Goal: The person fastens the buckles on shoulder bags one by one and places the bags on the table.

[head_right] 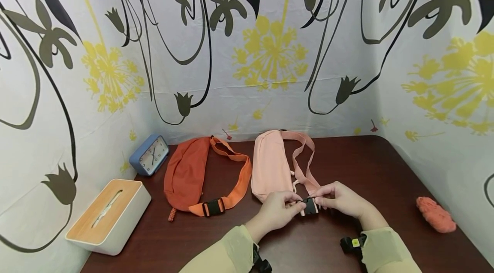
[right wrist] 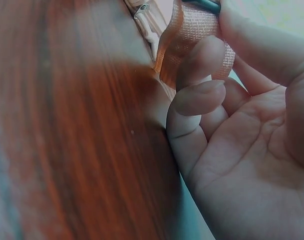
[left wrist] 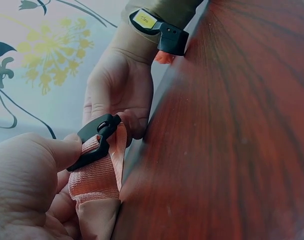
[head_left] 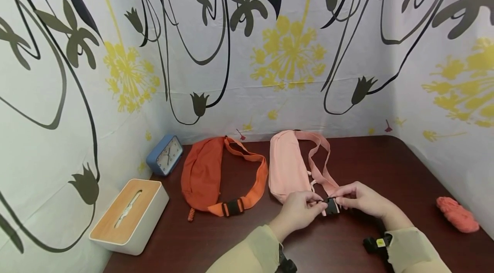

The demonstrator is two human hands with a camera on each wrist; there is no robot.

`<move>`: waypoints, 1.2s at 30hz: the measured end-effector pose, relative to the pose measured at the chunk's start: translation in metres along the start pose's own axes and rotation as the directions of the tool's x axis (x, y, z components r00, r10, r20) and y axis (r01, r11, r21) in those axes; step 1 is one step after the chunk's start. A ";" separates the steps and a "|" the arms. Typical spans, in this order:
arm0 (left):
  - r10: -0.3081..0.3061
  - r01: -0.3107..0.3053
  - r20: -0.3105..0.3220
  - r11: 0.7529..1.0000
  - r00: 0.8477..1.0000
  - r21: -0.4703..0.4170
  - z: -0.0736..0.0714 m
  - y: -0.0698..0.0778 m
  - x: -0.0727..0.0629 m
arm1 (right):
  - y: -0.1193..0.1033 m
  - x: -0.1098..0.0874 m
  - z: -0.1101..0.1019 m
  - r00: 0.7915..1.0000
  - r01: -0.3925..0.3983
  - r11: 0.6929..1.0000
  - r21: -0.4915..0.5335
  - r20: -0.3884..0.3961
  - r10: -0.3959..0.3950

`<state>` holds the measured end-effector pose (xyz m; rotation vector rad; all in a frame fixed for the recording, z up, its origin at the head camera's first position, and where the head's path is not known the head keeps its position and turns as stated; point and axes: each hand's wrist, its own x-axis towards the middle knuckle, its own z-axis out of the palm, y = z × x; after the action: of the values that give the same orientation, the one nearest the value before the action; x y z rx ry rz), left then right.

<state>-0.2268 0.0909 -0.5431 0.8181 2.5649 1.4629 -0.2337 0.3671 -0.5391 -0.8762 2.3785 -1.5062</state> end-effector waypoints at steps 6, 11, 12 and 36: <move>0.010 -0.010 -0.002 1.000 1.000 -0.007 -0.001 -0.001 0.000 | 0.002 0.000 -0.002 1.000 -0.011 1.000 0.021 0.009 0.011; 0.020 -0.020 -0.003 1.000 1.000 -0.008 0.000 -0.003 0.001 | 0.005 -0.001 -0.003 1.000 -0.020 0.999 0.029 0.019 0.019; 0.020 -0.020 -0.003 1.000 1.000 -0.009 0.000 -0.003 0.001 | 0.006 -0.001 -0.003 1.000 -0.018 0.999 0.029 0.021 0.018; -0.012 0.013 0.004 0.996 1.000 -0.084 0.001 0.000 -0.002 | 0.009 -0.005 -0.006 0.998 -0.020 0.997 0.077 0.058 0.016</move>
<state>-0.2249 0.0909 -0.5436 0.7909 2.4824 1.5526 -0.2358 0.3771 -0.5445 -0.8665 2.2659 -1.5342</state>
